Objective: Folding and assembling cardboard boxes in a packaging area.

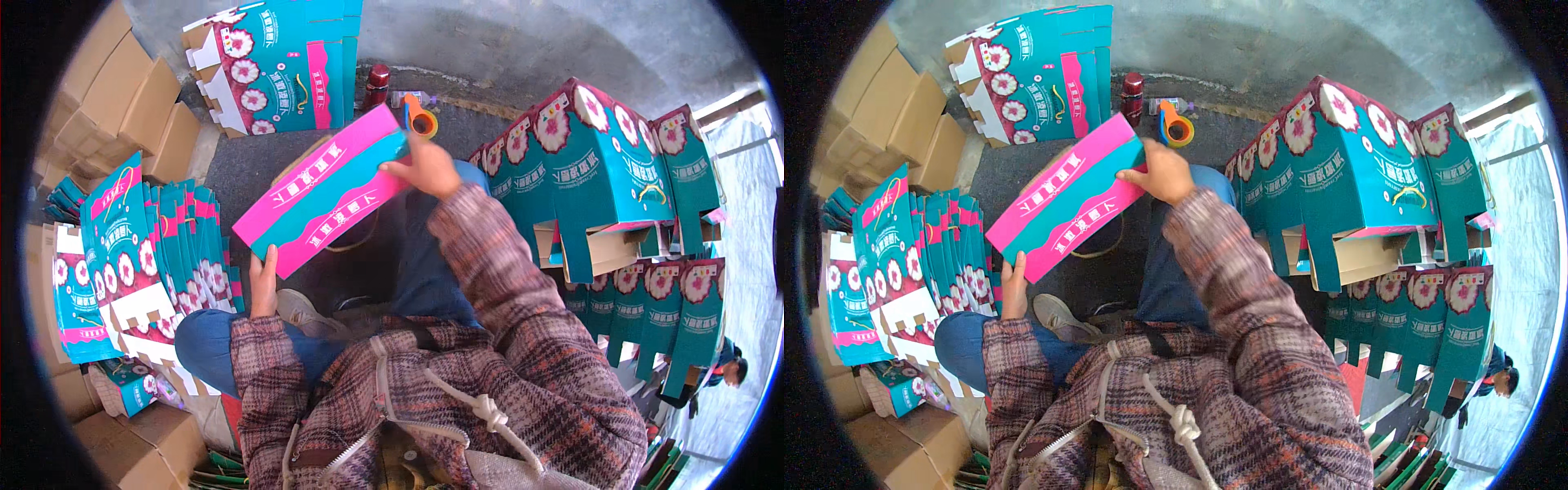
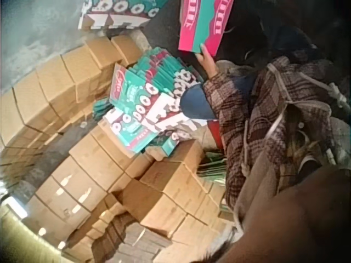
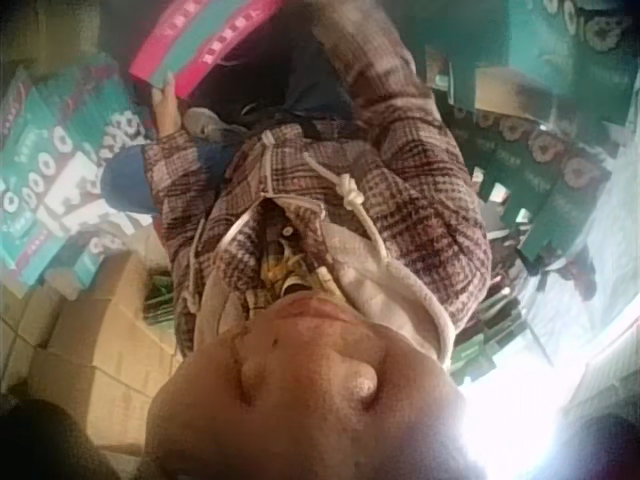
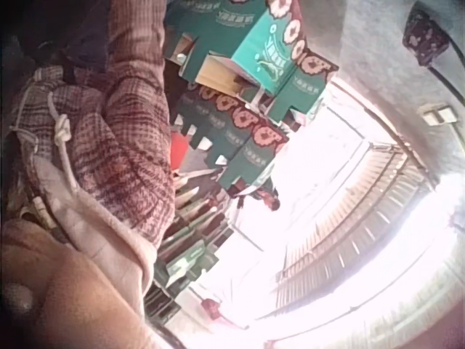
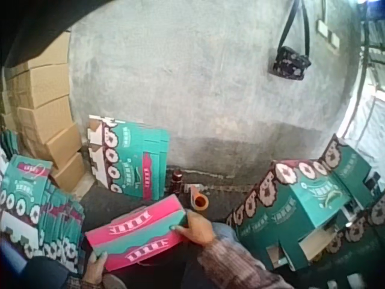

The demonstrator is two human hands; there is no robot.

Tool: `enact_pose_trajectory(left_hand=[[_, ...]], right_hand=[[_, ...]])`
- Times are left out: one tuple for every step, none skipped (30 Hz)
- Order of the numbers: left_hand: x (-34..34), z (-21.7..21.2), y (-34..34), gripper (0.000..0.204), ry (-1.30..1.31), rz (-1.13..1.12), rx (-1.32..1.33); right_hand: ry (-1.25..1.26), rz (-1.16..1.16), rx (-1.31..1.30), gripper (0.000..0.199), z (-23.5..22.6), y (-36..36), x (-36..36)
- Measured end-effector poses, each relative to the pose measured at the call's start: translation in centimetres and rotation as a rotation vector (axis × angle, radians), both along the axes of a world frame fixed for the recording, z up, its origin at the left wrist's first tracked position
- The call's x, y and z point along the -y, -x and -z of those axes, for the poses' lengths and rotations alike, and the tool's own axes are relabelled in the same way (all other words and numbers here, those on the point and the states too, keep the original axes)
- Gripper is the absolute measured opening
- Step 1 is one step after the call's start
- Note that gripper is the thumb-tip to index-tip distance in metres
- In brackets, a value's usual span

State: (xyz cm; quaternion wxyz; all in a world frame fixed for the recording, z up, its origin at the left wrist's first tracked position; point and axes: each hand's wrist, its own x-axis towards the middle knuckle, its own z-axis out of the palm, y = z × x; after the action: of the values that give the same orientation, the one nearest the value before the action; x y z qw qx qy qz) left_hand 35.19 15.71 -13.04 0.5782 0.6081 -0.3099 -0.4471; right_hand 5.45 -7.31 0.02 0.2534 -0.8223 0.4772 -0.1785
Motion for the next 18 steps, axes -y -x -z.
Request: enact_pose_trajectory(left_hand=[[0.2, -0.7, 0.3, 0.057, 0.0, 0.013, 0.006], [0.8, -2.0, 1.2, 0.051, 0.063, 0.003, 0.127], [1.2, -3.2, 1.9, 0.045, 0.125, -0.016, 0.251], [1.9, -4.2, 2.8, 0.042, 0.199, -0.032, 0.291], [2.9, -5.1, 4.0, 0.042, 0.206, -0.022, 0.288], [3.9, -6.1, 5.2, 0.038, 0.275, -0.001, 0.312], [4.8, -7.6, 6.8, 0.035, 0.344, 0.014, 0.336], [6.2, -9.4, 9.3, 0.036, 0.4, 0.102, 0.258], [7.6, -12.0, 12.2, 0.036, 0.456, 0.188, 0.183], [8.7, -15.0, 15.3, 0.038, 0.541, 0.259, 0.072], [9.8, -17.6, 18.5, 0.04, 0.629, 0.334, -0.054], [10.8, -19.3, 20.7, 0.047, 0.651, 0.43, -0.011], [11.9, -20.6, 23.0, 0.053, 0.679, 0.532, 0.023], [13.3, -21.7, 25.6, 0.061, 0.783, 0.54, 0.202], [14.2, -22.9, 28.3, 0.068, 0.89, 0.546, 0.382], [14.5, -24.2, 31.7, 0.073, 0.97, 0.558, 0.399], [14.7, -25.0, 33.8, 0.078, 1.039, 0.545, 0.424], [14.7, -25.3, 35.0, 0.079, 0.989, 0.632, 0.473]], right_hand=[[0.196, 0.026, 0.073, 0.073, -2.1, 1.0, -1.7], [0.396, 0.061, 0.134, 0.072, -4.4, 2.3, -3.5], [0.485, 0.048, 0.167, 0.076, -7.0, 3.4, -5.3], [0.58, 0.056, 0.183, 0.079, -8.9, 4.9, -6.9], [0.583, 0.105, 0.164, 0.081, -10.7, 6.5, -8.4], [0.61, 0.158, 0.186, 0.083, -12.2, 8.2, -10.0], [0.582, 0.209, 0.205, 0.086, -13.2, 10.8, -11.2], [0.64, 0.272, 0.263, 0.087, -13.6, 13.7, -12.3], [0.596, 0.38, 0.45, 0.083, -13.4, 16.8, -13.5], [0.7, 0.458, 0.526, 0.072, -14.5, 19.2, -14.0], [0.742, 0.61, 0.544, 0.057, -15.2, 22.5, -14.5], [0.849, 0.628, 0.564, 0.042, -16.7, 23.8, -14.2], [0.916, 0.653, 0.664, 0.04, -17.7, 26.7, -13.6], [0.893, 0.711, 0.615, 0.043, -18.4, 29.9, -13.7], [0.902, 0.861, 0.54, 0.044, -18.4, 34.0, -13.6], [1.039, 0.908, 0.162, 0.045, -17.6, 41.7, -14.0], [1.138, 0.92, -0.217, 0.046, -16.3, 46.8, -13.1], [0.984, 0.93, 0.179, 0.048, -15.3, 47.7, -11.6]])
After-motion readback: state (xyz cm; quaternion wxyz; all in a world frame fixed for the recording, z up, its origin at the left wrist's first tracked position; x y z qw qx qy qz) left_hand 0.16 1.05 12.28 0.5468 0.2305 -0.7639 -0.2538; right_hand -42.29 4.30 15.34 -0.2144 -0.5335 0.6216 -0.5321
